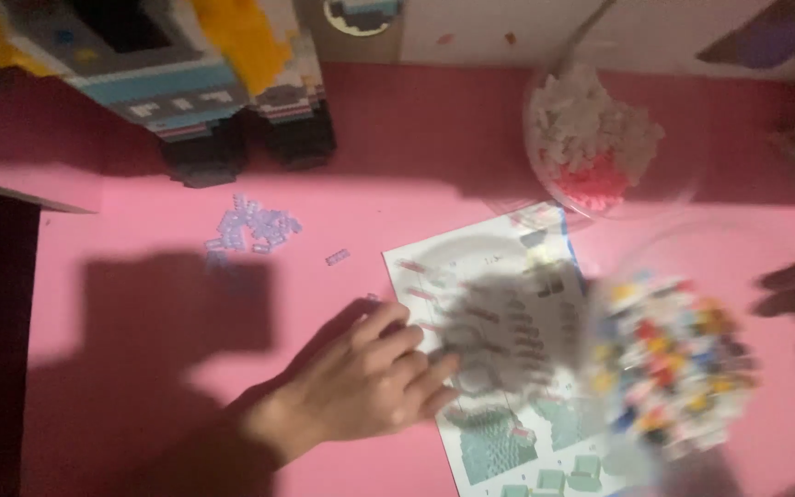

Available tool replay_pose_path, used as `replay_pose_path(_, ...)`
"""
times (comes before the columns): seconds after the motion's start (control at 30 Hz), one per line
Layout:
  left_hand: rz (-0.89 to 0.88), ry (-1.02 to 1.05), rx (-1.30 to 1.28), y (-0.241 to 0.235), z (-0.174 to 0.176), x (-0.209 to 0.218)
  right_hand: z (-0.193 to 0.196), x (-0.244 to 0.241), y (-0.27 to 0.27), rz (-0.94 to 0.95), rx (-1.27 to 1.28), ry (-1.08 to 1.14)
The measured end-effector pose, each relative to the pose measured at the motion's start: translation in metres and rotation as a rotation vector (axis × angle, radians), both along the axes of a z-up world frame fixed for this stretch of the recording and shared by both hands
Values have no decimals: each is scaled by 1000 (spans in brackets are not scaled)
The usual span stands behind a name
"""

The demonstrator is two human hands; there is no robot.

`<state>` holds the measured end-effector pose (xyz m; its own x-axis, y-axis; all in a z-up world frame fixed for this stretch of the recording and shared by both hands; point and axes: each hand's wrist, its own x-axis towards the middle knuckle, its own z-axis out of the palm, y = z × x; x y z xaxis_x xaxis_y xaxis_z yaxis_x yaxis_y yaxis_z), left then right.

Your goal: Assembling a pixel art figure using small plastic building blocks and following printed instructions

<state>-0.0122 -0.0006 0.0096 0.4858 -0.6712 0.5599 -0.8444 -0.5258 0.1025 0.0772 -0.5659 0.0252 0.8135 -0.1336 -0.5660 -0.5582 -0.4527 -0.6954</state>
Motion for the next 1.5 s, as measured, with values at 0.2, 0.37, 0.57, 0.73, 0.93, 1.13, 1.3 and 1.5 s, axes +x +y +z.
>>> replay_pose_path(0.2,-179,110,-165,6,-43,-16,110,38,297,1050,-454,-728)
replay_pose_path(0.37,8,30,-69,5,-12,-13,110,86,368,1017,-703,-647)
replay_pose_path(0.57,-18,38,-79,5,-14,-11,96,116,384,1008,-682,-642)
replay_pose_path(0.73,-16,39,-58,5,-13,-11,70,123,359,1146,-724,-1164)
replay_pose_path(0.93,-19,57,-103,3,-17,-12,87,104,380,1169,-800,-1263)
replay_pose_path(1.13,-20,52,-96,2,-16,-13,76,111,389,1175,-846,-974)
replay_pose_path(1.3,-30,67,-57,3,-11,-10,56,119,395,1268,-1113,-904)
replay_pose_path(1.5,-33,50,-98,6,-10,-10,70,112,412,1270,-1161,-662)
